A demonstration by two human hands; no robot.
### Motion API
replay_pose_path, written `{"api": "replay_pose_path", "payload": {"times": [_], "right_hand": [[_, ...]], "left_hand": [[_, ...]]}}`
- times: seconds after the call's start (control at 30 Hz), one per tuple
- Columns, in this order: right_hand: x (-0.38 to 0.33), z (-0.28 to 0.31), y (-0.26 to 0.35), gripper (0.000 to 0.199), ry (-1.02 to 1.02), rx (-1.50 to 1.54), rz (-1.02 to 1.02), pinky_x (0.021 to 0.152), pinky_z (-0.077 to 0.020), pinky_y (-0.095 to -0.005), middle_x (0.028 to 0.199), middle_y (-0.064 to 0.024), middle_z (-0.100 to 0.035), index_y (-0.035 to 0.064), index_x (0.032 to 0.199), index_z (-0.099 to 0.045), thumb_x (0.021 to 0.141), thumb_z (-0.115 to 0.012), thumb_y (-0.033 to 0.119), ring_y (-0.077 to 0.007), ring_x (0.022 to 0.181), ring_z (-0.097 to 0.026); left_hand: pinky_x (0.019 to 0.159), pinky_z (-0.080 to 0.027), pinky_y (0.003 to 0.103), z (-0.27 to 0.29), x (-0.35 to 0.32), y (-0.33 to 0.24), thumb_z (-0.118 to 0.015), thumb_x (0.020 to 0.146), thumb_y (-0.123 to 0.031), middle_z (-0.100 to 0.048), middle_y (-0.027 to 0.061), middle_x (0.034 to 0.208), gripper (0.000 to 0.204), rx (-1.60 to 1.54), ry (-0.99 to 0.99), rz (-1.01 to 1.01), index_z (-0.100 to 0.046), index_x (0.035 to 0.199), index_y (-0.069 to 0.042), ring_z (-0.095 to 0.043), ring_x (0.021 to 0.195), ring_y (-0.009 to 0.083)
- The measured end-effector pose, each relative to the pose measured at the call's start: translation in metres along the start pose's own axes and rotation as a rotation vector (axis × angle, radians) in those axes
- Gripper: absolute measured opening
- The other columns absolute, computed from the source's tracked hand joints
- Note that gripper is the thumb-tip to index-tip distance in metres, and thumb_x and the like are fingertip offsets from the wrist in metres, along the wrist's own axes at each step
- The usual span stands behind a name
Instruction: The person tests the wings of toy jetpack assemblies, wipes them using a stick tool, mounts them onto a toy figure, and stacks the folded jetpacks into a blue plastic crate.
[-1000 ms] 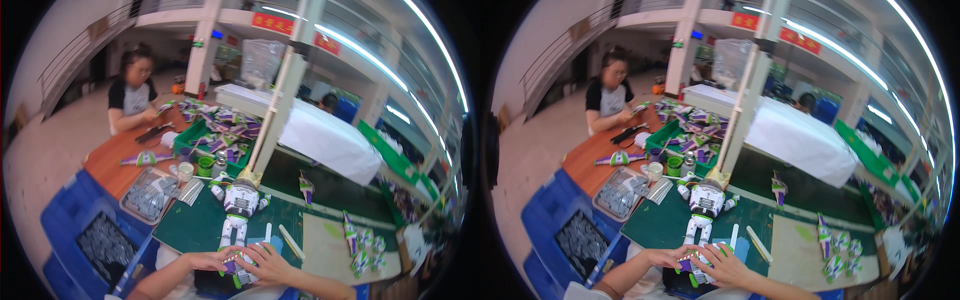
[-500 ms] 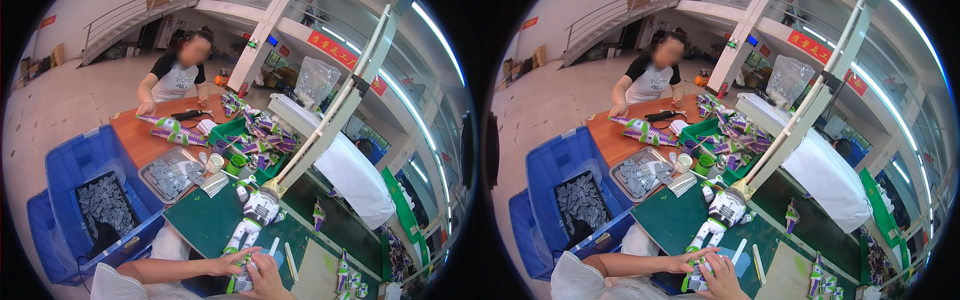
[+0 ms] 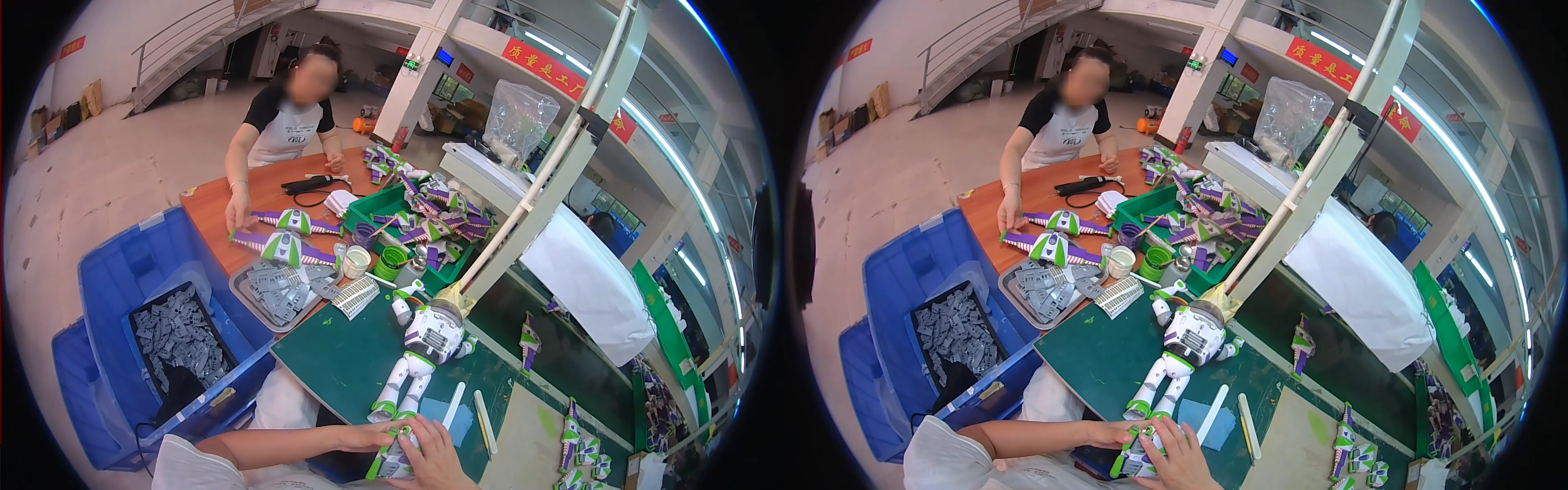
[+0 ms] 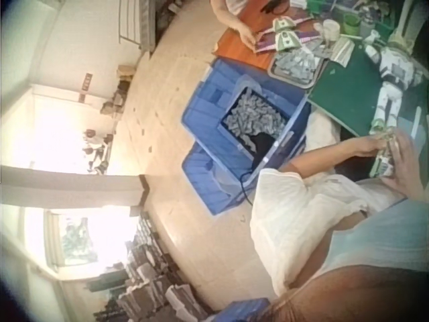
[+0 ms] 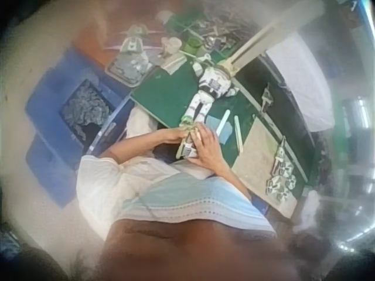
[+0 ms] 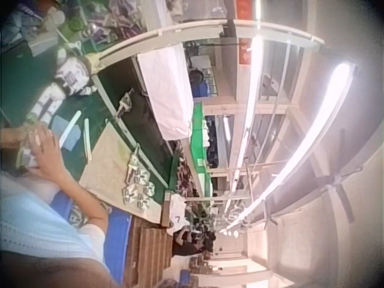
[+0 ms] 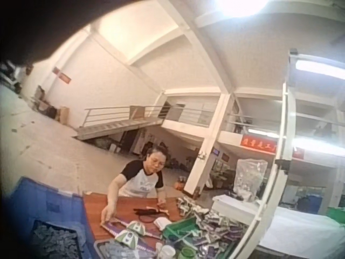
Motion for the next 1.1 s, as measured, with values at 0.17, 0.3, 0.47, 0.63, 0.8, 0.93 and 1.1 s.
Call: {"api": "replay_pose_path", "payload": {"times": [0.17,0.3,0.47,0.63,0.8,0.93,1.1], "right_hand": [[-0.003,-0.003,0.0,0.095,-0.053,0.028,0.018,0.095,-0.0307,-0.0526,0.134,-0.0234,-0.029,0.006,0.133,-0.029,0.056,-0.076,0.035,-0.0419,0.12,-0.034],[-0.004,-0.003,0.0,0.095,-0.088,0.06,0.015,0.093,-0.0326,-0.0526,0.133,-0.0241,-0.03,0.0066,0.133,-0.029,0.056,-0.077,0.033,-0.0426,0.119,-0.035],[-0.006,-0.008,0.0,0.095,-0.085,0.073,0.0,0.092,-0.0334,-0.0524,0.132,-0.0242,-0.031,0.0065,0.132,-0.031,0.055,-0.079,0.033,-0.0426,0.118,-0.036],[-0.006,-0.016,0.003,0.093,-0.059,0.084,-0.027,0.092,-0.0337,-0.0526,0.129,-0.0235,-0.034,0.0064,0.132,-0.033,0.054,-0.079,0.032,-0.0425,0.116,-0.037],[-0.002,-0.024,0.0,0.093,-0.112,0.1,0.019,0.091,-0.0347,-0.0527,0.129,-0.0231,-0.035,0.0059,0.131,-0.035,0.054,-0.079,0.032,-0.0427,0.114,-0.039],[-0.011,-0.025,-0.003,0.098,-0.165,0.06,-0.019,0.09,-0.0352,-0.0527,0.127,-0.024,-0.035,0.0039,0.131,-0.032,0.051,-0.081,0.033,-0.0434,0.112,-0.04],[-0.084,-0.012,-0.012,0.105,-0.4,-0.017,-0.582,0.093,-0.0343,-0.0482,0.126,-0.0265,-0.036,-0.0002,0.133,-0.025,0.051,-0.082,0.03,-0.0434,0.112,-0.04]], "left_hand": [[0.107,-0.019,0.036,-0.001,0.0,0.004,-0.069,0.062,-0.063,-0.012,0.0082,0.145,0.118,-0.029,-0.023,0.005,-0.001,0.143,-0.011,-0.019,0.133,0.0203],[0.106,-0.023,0.037,-0.002,-0.001,0.005,-0.068,0.059,-0.067,-0.014,0.0095,0.145,0.121,-0.037,-0.043,0.018,-0.002,0.143,-0.01,-0.022,0.132,0.0207],[0.106,-0.023,0.036,-0.004,-0.004,0.01,-0.065,0.065,-0.064,-0.019,0.0074,0.142,0.112,-0.084,-0.016,0.0,-0.006,0.142,-0.01,-0.024,0.131,0.0191],[0.106,-0.023,0.034,0.003,-0.01,0.018,-0.063,0.069,-0.062,-0.022,0.0063,0.14,0.106,-0.111,-0.011,-0.004,-0.007,0.142,-0.009,-0.025,0.13,0.0182],[0.106,-0.021,0.035,0.017,-0.015,0.028,-0.061,0.069,-0.065,-0.023,0.0061,0.14,0.106,-0.083,-0.041,-0.018,-0.008,0.141,-0.009,-0.023,0.13,0.0185],[0.106,-0.021,0.035,0.013,-0.023,0.035,-0.06,0.07,-0.065,-0.02,0.0075,0.142,0.104,-0.145,0.035,-0.048,-0.008,0.142,-0.009,-0.022,0.131,0.019],[0.103,-0.024,0.046,0.058,-0.074,0.08,-0.055,0.084,-0.046,-0.032,0.015,0.138,0.067,0.291,-0.223,0.082,-0.033,0.134,-0.006,-0.03,0.129,0.0245]]}}
Point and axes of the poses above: each hand's wrist, its own x-axis towards the middle knuckle, its own z-axis out of the back of the hand, y = z × x, the point moved 5 cm from there along x, towards the middle knuckle
